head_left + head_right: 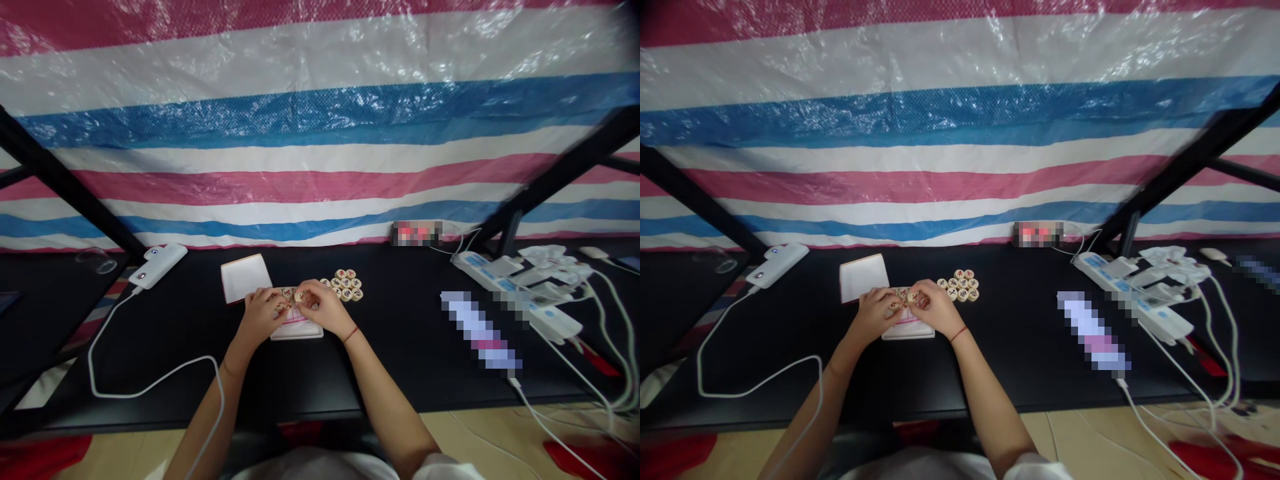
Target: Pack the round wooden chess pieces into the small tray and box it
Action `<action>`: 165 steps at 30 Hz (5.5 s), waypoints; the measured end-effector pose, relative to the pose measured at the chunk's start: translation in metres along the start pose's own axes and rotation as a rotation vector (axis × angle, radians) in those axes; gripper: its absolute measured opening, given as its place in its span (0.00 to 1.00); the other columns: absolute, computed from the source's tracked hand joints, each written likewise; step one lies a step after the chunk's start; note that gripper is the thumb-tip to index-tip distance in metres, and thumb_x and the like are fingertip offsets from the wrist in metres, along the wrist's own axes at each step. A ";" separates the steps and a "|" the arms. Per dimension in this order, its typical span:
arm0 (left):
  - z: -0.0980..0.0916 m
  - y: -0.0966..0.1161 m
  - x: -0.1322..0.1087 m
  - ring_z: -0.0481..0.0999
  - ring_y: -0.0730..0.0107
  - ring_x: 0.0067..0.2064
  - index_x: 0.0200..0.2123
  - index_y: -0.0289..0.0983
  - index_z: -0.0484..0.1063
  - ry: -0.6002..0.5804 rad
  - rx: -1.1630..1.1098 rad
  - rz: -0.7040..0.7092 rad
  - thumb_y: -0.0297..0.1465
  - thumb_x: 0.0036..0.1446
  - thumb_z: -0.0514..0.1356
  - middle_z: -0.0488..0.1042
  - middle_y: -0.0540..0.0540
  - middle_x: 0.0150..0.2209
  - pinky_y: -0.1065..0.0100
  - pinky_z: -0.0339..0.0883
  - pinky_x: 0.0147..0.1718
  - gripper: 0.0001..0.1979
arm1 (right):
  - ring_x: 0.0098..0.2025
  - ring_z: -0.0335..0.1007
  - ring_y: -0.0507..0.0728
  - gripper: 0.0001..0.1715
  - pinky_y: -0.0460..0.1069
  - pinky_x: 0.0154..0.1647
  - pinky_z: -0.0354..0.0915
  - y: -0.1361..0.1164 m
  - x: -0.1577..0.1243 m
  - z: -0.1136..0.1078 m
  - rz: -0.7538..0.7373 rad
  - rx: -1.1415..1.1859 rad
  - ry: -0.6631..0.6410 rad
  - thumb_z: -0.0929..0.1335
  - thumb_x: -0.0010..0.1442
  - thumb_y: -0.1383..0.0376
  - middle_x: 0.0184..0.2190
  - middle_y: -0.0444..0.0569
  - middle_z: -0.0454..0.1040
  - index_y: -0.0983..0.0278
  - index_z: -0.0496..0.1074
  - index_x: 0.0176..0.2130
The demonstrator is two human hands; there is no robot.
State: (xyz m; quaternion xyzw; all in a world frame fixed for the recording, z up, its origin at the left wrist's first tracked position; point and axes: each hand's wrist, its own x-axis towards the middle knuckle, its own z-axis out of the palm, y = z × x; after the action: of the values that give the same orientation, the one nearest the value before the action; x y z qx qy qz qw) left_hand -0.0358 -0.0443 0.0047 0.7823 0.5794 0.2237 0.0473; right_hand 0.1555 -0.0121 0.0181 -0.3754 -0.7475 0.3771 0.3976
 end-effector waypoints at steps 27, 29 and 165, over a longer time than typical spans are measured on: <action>-0.003 -0.002 -0.001 0.68 0.59 0.48 0.42 0.41 0.71 -0.025 -0.019 -0.023 0.28 0.52 0.58 0.72 0.46 0.44 0.59 0.59 0.45 0.12 | 0.42 0.65 0.58 0.10 0.53 0.45 0.61 0.006 -0.005 0.021 -0.241 -0.599 -0.089 0.69 0.57 0.71 0.36 0.50 0.73 0.62 0.75 0.40; -0.004 -0.001 -0.001 0.68 0.59 0.47 0.41 0.41 0.71 -0.027 -0.020 -0.027 0.27 0.51 0.58 0.72 0.46 0.44 0.59 0.59 0.45 0.12 | 0.41 0.65 0.58 0.09 0.53 0.45 0.61 0.006 -0.004 0.022 -0.231 -0.622 -0.100 0.68 0.57 0.71 0.35 0.50 0.73 0.62 0.75 0.40; 0.020 -0.001 0.012 0.65 0.55 0.60 0.55 0.40 0.67 -0.052 -0.095 0.139 0.28 0.57 0.55 0.68 0.40 0.58 0.46 0.52 0.60 0.22 | 0.44 0.72 0.63 0.18 0.53 0.44 0.63 0.008 0.017 -0.075 0.553 -0.882 0.331 0.64 0.60 0.58 0.42 0.58 0.75 0.64 0.74 0.45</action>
State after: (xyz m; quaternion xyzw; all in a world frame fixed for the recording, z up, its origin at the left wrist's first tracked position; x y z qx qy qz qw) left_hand -0.0263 -0.0287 -0.0098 0.8230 0.5111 0.2332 0.0841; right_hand 0.2164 0.0253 0.0463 -0.7433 -0.6358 0.0542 0.2007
